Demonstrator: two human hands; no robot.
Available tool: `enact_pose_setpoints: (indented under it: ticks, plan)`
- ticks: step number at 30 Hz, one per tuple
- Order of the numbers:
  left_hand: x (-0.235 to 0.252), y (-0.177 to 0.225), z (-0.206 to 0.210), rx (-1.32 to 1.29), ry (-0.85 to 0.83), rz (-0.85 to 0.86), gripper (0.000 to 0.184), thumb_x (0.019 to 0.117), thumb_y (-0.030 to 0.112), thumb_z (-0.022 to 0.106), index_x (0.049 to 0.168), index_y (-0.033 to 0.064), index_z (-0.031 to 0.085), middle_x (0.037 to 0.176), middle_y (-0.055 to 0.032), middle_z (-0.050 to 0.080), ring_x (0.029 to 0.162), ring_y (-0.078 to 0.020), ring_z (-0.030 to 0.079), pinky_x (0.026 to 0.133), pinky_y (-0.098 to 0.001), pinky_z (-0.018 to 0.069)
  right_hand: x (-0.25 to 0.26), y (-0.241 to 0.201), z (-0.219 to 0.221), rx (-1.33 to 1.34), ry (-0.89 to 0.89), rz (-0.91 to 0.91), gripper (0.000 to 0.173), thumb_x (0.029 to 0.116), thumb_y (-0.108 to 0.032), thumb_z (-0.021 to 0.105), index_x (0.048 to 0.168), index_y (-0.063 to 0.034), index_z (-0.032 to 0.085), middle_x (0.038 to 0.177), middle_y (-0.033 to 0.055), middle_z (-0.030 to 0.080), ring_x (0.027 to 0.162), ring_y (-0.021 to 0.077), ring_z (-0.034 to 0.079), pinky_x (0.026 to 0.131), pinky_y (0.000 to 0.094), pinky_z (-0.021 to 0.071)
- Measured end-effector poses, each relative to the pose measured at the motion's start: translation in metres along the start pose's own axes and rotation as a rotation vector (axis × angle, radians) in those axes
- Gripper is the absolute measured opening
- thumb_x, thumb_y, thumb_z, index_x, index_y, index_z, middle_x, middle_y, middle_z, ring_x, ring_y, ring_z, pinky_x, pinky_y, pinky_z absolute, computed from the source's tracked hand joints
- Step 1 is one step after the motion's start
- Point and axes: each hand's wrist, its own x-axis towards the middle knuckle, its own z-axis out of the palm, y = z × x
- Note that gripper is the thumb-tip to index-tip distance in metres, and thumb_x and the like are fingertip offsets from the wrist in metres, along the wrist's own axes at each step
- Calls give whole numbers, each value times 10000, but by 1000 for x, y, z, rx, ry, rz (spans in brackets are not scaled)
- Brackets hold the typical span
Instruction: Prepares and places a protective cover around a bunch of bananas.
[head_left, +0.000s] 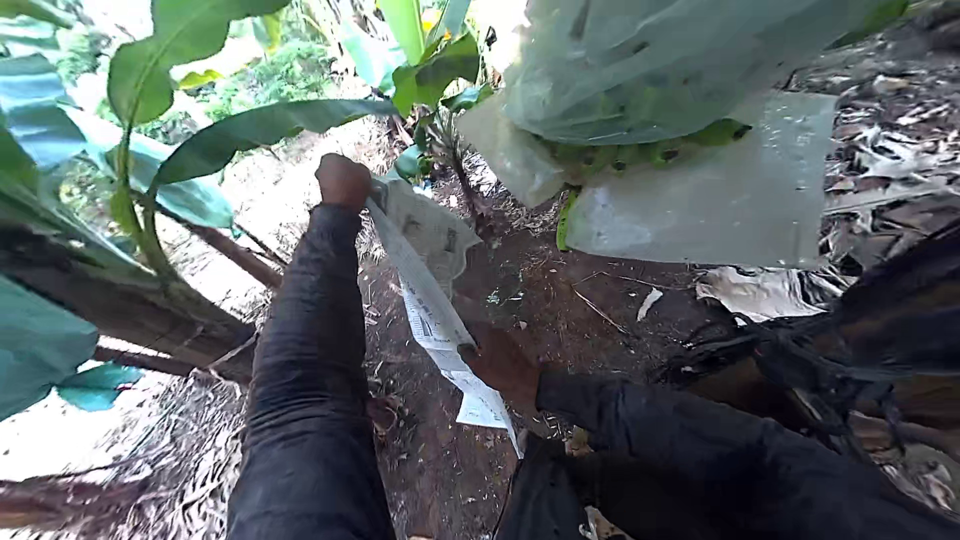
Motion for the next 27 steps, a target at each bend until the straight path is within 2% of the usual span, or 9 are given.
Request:
enact_pose_setpoints:
  ticks: [2, 4, 8, 12, 17, 20, 22, 24, 27]
  plan:
    - [18, 30, -10, -11, 26, 43, 319, 892, 143, 624, 1059, -128, 625, 1087, -324, 657, 970, -464, 670, 831, -679, 520, -7, -8, -15, -22, 120, -115, 352, 1008, -247, 565, 1283, -42, 648, 1164, 147, 703, 1082, 259, 683, 972, 448, 538]
    - [28, 70, -17, -7, 21, 119, 372, 900, 151, 632, 1139, -133, 602, 1147, -336, 643, 1047, -477, 658, 881, -688, 512, -15, -16, -32, -43, 236, -199, 375, 1015, -249, 560, 1307, -29, 646, 1210, 145, 701, 1097, 241, 687, 985, 421, 542]
    - [37, 164, -35, -3, 43, 320, 389, 896, 183, 648, 1124, -129, 603, 1141, -337, 645, 1053, -483, 656, 878, -694, 509, -30, -38, -70, 2, 423, -323, 355, 1004, -247, 597, 1282, -35, 662, 1181, 121, 705, 1026, 182, 698, 932, 346, 570]
    - [36, 253, -72, -75, 82, 460, 380, 894, 172, 642, 1133, -121, 604, 1146, -321, 648, 1049, -463, 659, 881, -686, 511, -42, -71, -111, 44, 495, -486, 328, 1003, -186, 618, 1279, -12, 653, 1142, 117, 697, 953, 135, 691, 873, 281, 584]
    - [39, 343, -127, -305, 106, 647, 437, 879, 227, 678, 1224, -35, 617, 1143, -226, 677, 1021, -347, 685, 877, -610, 553, -69, -124, -171, -79, 621, -721, 297, 991, -152, 644, 1241, 10, 656, 1005, 86, 697, 871, 115, 680, 808, 258, 587]
    - [22, 382, -166, -427, 79, 743, 427, 879, 198, 697, 1239, -14, 610, 1110, -170, 684, 938, -261, 694, 821, -517, 589, -95, -154, -223, -178, 854, -827, 304, 968, -180, 693, 1208, 5, 676, 959, 41, 723, 847, 74, 702, 781, 255, 618]
    - [9, 398, -187, -489, 38, 796, 407, 900, 194, 694, 1252, 10, 602, 1089, -127, 679, 896, -203, 678, 793, -450, 591, -112, -175, -276, -290, 1030, -813, 312, 979, -199, 664, 1229, -13, 650, 980, 30, 724, 847, 72, 703, 756, 279, 625]
    - [0, 414, -200, -519, 11, 822, 425, 907, 214, 693, 1279, 31, 598, 1122, -115, 684, 936, -198, 687, 817, -444, 597, -119, -199, -338, -313, 1171, -728, 320, 1025, -240, 614, 1251, -14, 618, 1007, 71, 695, 827, 119, 690, 718, 329, 608]
    - [-3, 441, -211, -514, 18, 862, 441, 910, 225, 689, 1299, 39, 597, 1163, -119, 673, 987, -209, 674, 845, -458, 584, -99, -230, -435, -199, 1296, -507, 348, 1007, -319, 625, 1206, -32, 629, 1076, 106, 688, 913, 191, 714, 793, 414, 624]
